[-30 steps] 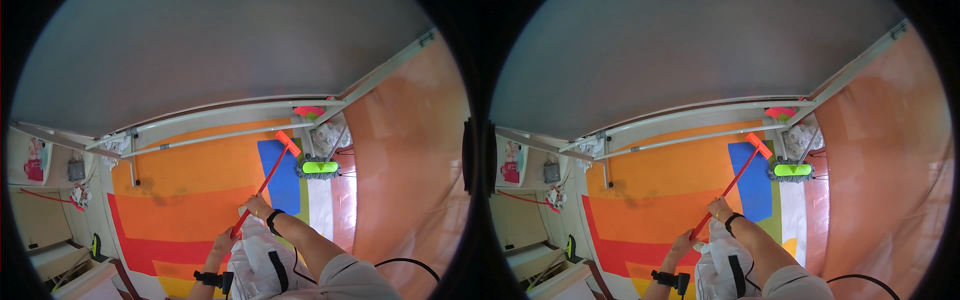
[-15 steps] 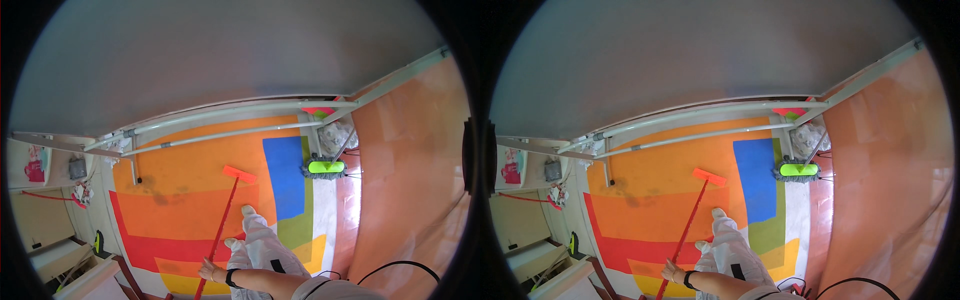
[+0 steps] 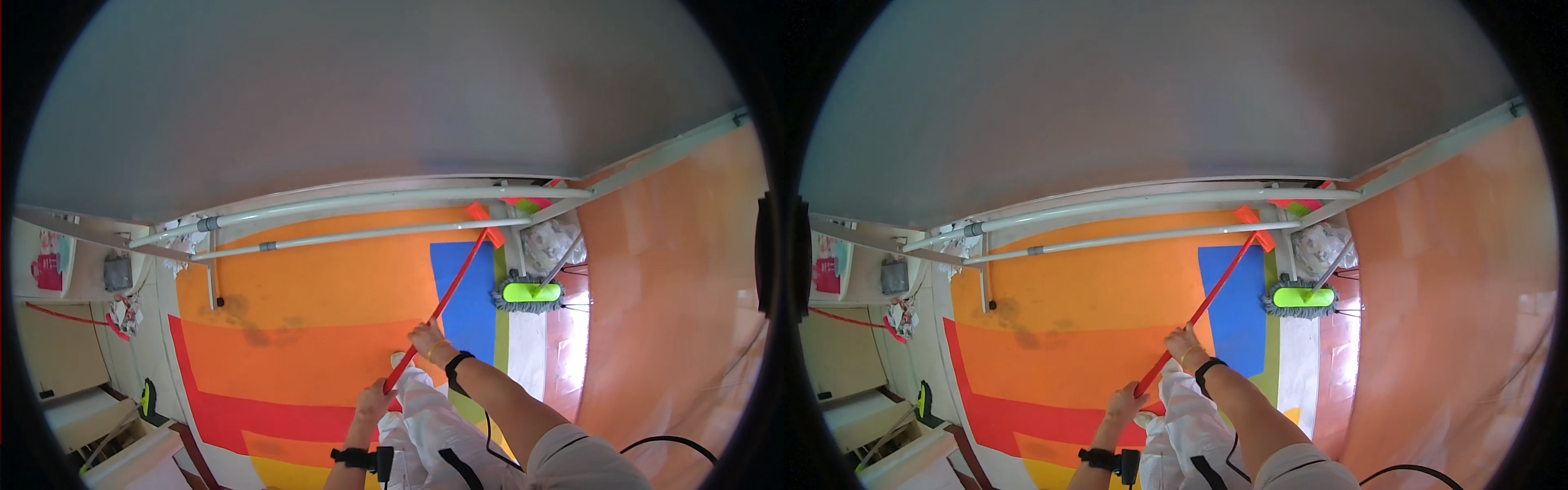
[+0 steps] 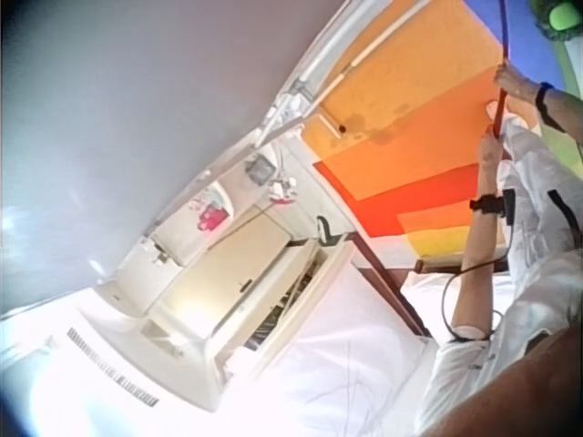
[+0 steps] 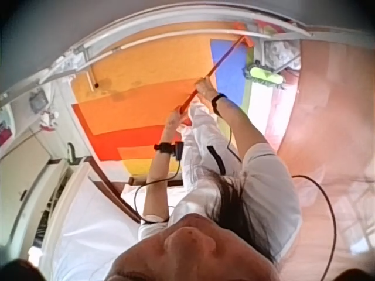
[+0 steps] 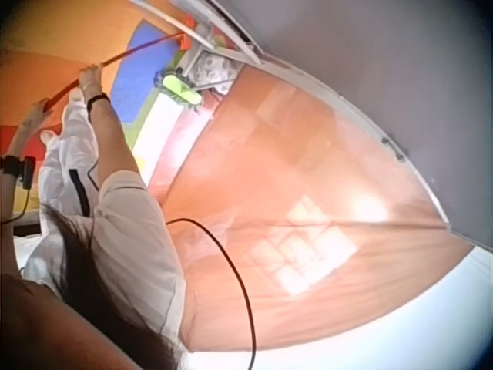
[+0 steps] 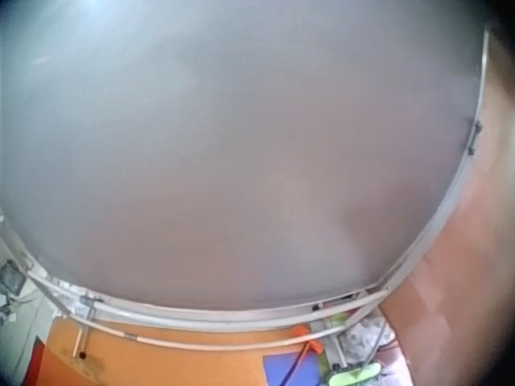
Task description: The person is using a broom and a squeegee to sweep trash and clean the floor of a room.
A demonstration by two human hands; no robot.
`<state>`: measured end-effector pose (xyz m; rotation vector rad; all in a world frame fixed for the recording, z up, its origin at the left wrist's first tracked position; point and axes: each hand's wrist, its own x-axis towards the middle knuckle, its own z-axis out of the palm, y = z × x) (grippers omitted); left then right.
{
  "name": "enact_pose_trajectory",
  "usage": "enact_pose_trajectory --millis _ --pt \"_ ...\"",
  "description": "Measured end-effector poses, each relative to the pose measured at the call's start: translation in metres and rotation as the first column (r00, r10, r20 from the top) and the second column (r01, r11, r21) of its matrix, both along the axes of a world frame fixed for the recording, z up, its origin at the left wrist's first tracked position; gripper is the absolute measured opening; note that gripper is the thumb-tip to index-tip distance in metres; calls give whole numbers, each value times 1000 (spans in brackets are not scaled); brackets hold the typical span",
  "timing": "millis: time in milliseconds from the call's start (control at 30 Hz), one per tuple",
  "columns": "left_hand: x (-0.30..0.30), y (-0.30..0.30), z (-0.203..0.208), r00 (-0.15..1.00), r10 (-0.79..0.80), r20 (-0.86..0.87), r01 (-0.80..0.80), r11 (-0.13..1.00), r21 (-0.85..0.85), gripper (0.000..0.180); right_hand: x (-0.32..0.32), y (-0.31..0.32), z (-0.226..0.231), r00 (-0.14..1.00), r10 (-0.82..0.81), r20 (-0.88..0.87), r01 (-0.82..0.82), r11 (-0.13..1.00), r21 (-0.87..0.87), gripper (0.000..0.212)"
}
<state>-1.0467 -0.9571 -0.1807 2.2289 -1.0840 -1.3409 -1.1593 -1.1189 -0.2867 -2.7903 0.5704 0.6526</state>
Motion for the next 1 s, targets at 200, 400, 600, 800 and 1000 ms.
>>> enact_pose_trajectory --millis 200,400,600,800,1000 --pt "3 22 -20 993 115 -41 -110 988 106 34 15 13 -22 1000 13 -12 -13 999 45 14" --pt "-6 163 24 975 221 -15 -204 922 329 36 42 144 3 971 224 78 -235 956 176 14" --pt "-35 226 47 904 422 -62 -422 906 11 27 40 201 18 929 342 140 -368 882 294 12" --pt "-9 148 -7 945 317 -82 -294 932 214 39 43 124 -27 962 264 67 -270 958 94 13" --pt "-8 109 -39 941 336 -37 -329 935 133 34 50 77 -53 936 352 26 -353 934 55 13"
